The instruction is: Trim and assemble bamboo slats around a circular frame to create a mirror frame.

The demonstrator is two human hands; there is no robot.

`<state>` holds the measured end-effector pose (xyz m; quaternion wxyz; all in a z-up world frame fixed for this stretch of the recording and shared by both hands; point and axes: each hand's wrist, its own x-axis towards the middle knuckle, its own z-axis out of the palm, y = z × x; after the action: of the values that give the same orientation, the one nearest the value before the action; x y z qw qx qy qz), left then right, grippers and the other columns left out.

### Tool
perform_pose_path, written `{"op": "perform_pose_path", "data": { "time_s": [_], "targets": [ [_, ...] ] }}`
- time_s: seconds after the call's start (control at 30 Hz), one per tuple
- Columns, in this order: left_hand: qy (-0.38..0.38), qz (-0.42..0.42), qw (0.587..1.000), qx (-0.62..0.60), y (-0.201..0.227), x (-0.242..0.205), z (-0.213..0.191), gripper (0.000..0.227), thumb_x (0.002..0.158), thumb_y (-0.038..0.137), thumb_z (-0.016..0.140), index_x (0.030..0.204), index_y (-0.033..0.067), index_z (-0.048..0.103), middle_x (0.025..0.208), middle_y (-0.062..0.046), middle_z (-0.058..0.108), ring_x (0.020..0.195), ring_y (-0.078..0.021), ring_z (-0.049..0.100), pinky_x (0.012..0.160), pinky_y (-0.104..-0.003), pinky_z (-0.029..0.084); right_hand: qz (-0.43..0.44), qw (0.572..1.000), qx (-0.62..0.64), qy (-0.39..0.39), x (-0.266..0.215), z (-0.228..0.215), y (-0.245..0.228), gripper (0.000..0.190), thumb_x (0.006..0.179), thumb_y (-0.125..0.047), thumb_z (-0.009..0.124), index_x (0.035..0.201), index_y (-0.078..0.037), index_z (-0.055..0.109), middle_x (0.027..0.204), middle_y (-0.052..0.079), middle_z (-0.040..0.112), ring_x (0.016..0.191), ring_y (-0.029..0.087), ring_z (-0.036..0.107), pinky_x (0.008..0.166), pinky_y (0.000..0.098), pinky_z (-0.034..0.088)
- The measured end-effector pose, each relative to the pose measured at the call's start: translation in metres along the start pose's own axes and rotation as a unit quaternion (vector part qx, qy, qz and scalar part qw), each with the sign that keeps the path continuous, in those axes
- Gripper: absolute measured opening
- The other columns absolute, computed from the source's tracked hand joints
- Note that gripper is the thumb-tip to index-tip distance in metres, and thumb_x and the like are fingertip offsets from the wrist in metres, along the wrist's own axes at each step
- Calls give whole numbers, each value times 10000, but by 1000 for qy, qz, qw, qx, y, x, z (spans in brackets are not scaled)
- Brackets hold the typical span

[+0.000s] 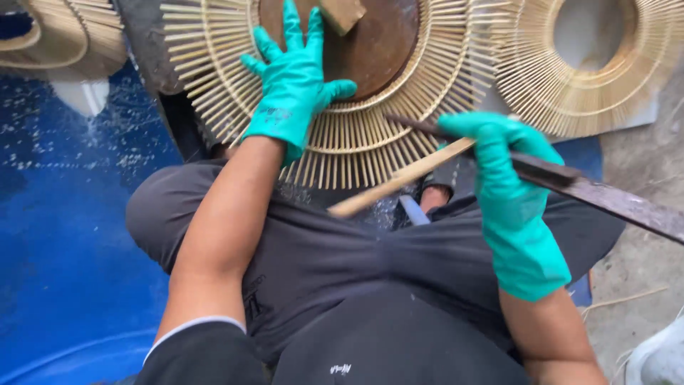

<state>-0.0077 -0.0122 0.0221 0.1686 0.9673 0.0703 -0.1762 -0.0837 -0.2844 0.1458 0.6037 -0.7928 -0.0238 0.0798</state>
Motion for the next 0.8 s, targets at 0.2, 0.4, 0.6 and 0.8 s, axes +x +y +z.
{"op": "perform_pose_path", "data": {
  "time_s": [0.2,0.4,0.6,0.8],
  "targets": [
    [-20,3,1000,-1,-2,0,-9,1263,692,677,862,1664,287,156,1706,-96,-64,1485,-646,-49,1022,-915,51,-14,997,-72,0,2,-4,37,162,1075,-125,663,1102,6,756,999,109,747,876,167,691,816,281,571],
    [14,84,996,-1,-27,10,-4,1227,731,659,871,1684,271,202,1732,-112,-33,1506,-618,-19,1053,-906,23,-22,995,-99,2,7,-22,52,155,1088,-131,652,1121,-16,751,952,88,740,854,154,705,784,289,581],
    [1,108,994,8,-41,13,-14,1165,664,615,858,1637,319,290,1729,-87,59,1540,-533,-18,1110,-846,4,-72,994,76,40,16,-34,65,169,1120,-141,654,1186,0,720,1116,77,735,1012,145,722,921,292,615],
    [-96,7,992,77,-24,10,-15,1032,800,536,718,1680,394,196,1763,-35,63,1517,-546,119,1123,-865,60,17,994,99,30,28,-72,34,168,1063,-167,713,1098,-3,696,1027,80,752,900,150,739,824,278,619]
  ]
}}
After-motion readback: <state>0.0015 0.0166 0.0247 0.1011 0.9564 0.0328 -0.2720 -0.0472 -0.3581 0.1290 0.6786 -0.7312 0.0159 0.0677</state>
